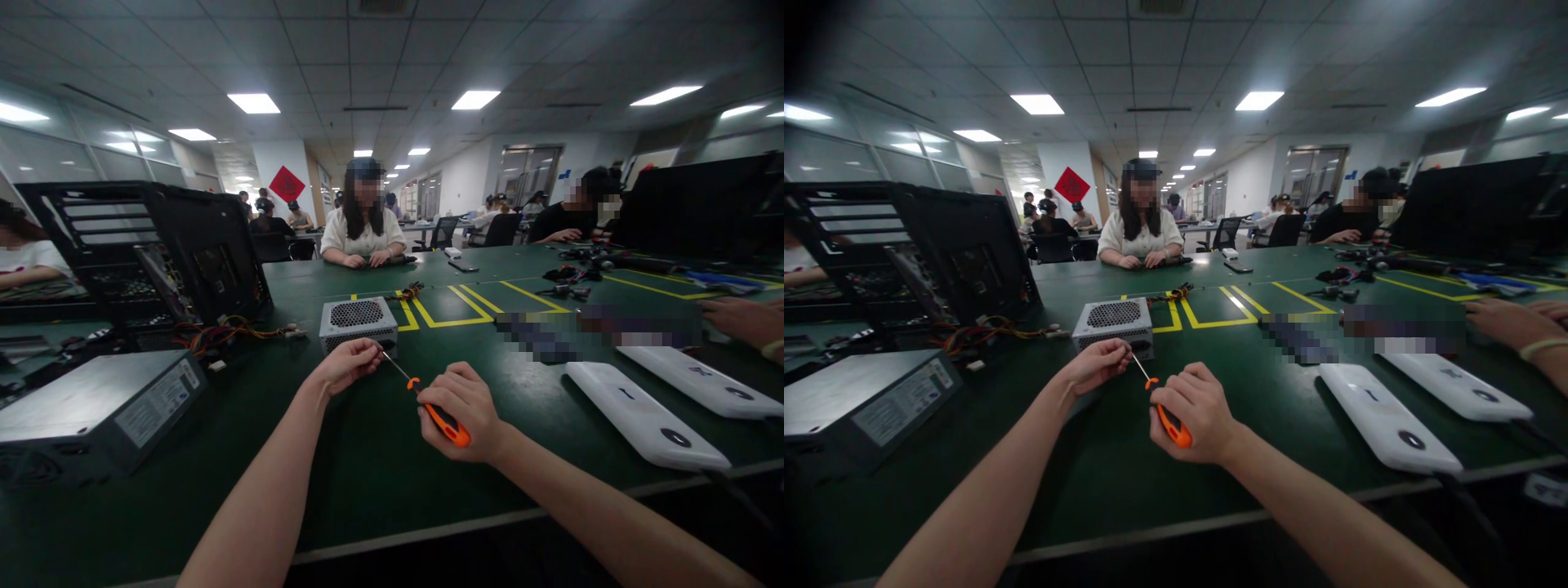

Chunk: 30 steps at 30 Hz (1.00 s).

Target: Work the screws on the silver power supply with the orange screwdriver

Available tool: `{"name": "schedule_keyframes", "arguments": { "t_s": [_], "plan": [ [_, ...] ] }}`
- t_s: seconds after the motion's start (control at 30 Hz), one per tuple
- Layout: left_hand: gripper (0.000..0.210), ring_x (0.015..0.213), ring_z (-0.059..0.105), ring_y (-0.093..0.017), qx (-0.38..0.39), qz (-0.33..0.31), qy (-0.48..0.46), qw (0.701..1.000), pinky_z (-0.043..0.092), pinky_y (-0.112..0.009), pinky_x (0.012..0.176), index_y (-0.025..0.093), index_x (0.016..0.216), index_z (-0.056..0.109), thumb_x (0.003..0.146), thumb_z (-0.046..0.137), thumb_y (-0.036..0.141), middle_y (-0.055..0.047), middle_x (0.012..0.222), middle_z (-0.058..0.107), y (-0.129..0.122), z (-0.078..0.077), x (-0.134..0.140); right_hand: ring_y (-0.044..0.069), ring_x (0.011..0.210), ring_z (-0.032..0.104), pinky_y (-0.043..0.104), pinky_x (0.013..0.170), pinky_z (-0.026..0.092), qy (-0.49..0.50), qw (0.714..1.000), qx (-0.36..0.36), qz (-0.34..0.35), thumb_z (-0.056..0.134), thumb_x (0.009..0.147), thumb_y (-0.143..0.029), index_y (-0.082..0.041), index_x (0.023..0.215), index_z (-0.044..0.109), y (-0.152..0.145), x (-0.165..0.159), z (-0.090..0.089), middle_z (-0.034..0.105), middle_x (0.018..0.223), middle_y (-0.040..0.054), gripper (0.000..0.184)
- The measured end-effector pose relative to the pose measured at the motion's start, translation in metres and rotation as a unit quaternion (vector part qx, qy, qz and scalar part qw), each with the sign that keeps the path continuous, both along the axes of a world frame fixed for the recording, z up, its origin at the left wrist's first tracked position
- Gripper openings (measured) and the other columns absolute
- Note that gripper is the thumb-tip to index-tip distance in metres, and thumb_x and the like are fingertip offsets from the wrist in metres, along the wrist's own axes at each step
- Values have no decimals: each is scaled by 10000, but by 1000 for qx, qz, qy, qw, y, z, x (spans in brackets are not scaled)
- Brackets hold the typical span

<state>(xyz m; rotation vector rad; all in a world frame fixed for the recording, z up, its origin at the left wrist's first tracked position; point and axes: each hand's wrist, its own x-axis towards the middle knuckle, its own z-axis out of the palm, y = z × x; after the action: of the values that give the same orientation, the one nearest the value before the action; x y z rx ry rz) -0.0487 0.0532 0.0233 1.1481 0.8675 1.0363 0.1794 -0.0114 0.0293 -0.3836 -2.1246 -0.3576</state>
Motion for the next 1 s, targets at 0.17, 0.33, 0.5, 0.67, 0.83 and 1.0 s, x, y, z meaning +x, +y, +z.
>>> {"name": "schedule_keyframes", "arguments": {
  "t_s": [0.17,0.33,0.5,0.67,0.83,1.0],
  "plan": [
    [144,646,562,-57,-29,-5,42,999,451,-164,606,98,867,616,724,635,95,-35,753,604,4,-8,5,114,559,487,311,664,353,-6,999,-21,-47,508,748,-198,-171,764,526,3,-1,0,565,639,-4,36],
    [346,636,565,-57,-62,3,61,996,442,-164,564,96,1075,575,733,607,62,-52,801,610,4,-14,20,135,634,494,309,703,341,-51,989,-73,-116,479,790,-226,-166,798,550,12,-4,-3,576,714,25,94],
    [429,664,575,-60,-71,16,36,997,466,-173,605,95,1165,501,747,586,54,-49,827,600,3,-14,30,145,681,500,302,725,337,-77,984,-95,-132,485,794,-225,-167,837,562,18,-7,-8,572,752,32,106],
    [417,671,578,-69,-78,24,23,996,474,-177,604,99,1127,528,722,618,54,-54,823,607,5,-16,30,150,697,500,300,729,338,-93,982,-89,-140,485,798,-218,-166,855,566,21,-9,-9,569,763,36,112],
    [324,682,580,-75,-83,32,18,996,476,-176,590,94,1025,588,706,641,69,-74,857,616,9,-19,26,150,701,500,300,730,339,-99,983,-81,-132,481,798,-224,-170,855,569,22,-10,-10,571,773,38,118],
    [328,668,577,-66,-87,32,12,996,476,-162,591,84,1037,581,714,621,43,-68,827,615,8,-18,26,153,703,506,302,730,336,-100,982,-80,-137,485,798,-213,-165,858,569,22,-10,-10,568,766,37,114]
  ]
}}
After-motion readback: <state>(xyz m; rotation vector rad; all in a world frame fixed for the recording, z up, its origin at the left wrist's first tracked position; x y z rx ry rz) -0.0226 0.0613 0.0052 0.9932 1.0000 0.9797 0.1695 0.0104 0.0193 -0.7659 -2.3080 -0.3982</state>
